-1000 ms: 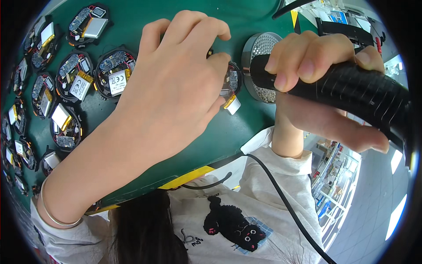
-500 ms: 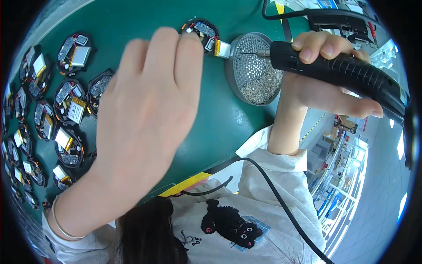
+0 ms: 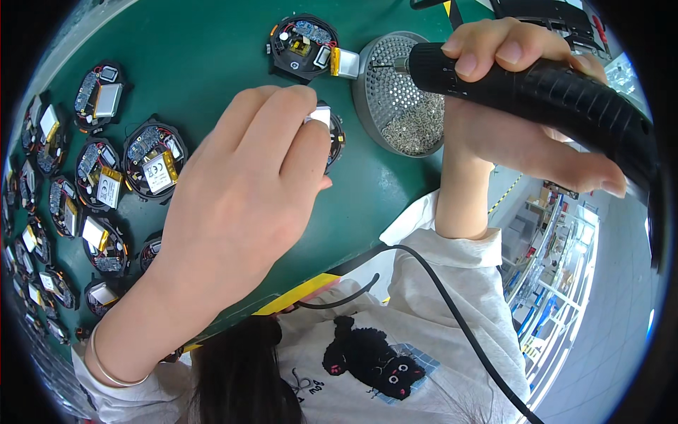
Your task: Using an electric screwdriver to fasten components inside small electronic devices on an assembly line.
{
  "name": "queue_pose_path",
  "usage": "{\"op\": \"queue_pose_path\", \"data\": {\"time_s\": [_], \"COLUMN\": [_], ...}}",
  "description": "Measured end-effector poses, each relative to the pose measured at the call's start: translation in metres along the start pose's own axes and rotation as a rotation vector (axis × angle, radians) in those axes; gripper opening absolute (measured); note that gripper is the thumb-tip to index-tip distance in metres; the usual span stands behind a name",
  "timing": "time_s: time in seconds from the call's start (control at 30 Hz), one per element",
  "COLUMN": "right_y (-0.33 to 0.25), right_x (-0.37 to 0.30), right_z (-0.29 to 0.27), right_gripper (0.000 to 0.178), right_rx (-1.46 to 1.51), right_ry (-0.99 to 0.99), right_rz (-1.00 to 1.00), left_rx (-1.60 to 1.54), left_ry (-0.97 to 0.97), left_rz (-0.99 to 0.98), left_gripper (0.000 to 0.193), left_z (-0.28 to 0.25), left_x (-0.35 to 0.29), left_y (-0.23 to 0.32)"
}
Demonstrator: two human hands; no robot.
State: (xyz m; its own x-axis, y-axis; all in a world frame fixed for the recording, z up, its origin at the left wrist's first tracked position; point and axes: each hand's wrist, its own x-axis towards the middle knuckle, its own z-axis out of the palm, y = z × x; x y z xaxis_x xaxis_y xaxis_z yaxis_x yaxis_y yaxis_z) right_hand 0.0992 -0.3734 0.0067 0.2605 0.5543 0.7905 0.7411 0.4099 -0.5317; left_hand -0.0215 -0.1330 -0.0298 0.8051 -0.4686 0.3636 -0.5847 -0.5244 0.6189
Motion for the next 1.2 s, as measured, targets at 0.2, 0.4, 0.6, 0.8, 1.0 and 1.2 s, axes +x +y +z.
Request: {"op": "queue_pose_path", "data": {"time_s": [0.2, 0.4, 0.6, 0.8, 1.0, 1.2], "right_y": [-0.001, -0.024, -0.052, -0.046, -0.037, -0.037], "right_x": [-0.007, -0.006, 0.000, 0.005, 0.004, 0.004], "right_z": [-0.003, -0.004, 0.005, 0.029, 0.035, 0.043], "right_gripper": [0.102, 0.098, 0.093, 0.090, 0.094, 0.092], "right_rx": [0.033, 0.027, 0.119, 0.256, 0.272, 0.232], "right_ry": [0.035, 0.095, 0.160, 0.058, -0.025, -0.040], "right_rz": [0.060, 0.221, 0.299, 0.346, 0.270, 0.276], "left_rx": [0.257, 0.020, 0.026, 0.064, 0.046, 0.065], "left_ry": [-0.137, -0.091, -0.157, -0.165, -0.169, -0.173], "left_rz": [-0.090, 0.120, 0.110, 0.121, 0.110, 0.082], "left_gripper": [0.051, 0.046, 0.045, 0.048, 0.048, 0.048], "left_z": [-0.015, -0.008, -0.007, -0.005, -0.005, -0.004], "left_x": [0.003, 0.009, 0.006, 0.003, 0.004, 0.003], "left_y": [0.008, -0.008, -0.006, -0.008, -0.006, -0.003]}}
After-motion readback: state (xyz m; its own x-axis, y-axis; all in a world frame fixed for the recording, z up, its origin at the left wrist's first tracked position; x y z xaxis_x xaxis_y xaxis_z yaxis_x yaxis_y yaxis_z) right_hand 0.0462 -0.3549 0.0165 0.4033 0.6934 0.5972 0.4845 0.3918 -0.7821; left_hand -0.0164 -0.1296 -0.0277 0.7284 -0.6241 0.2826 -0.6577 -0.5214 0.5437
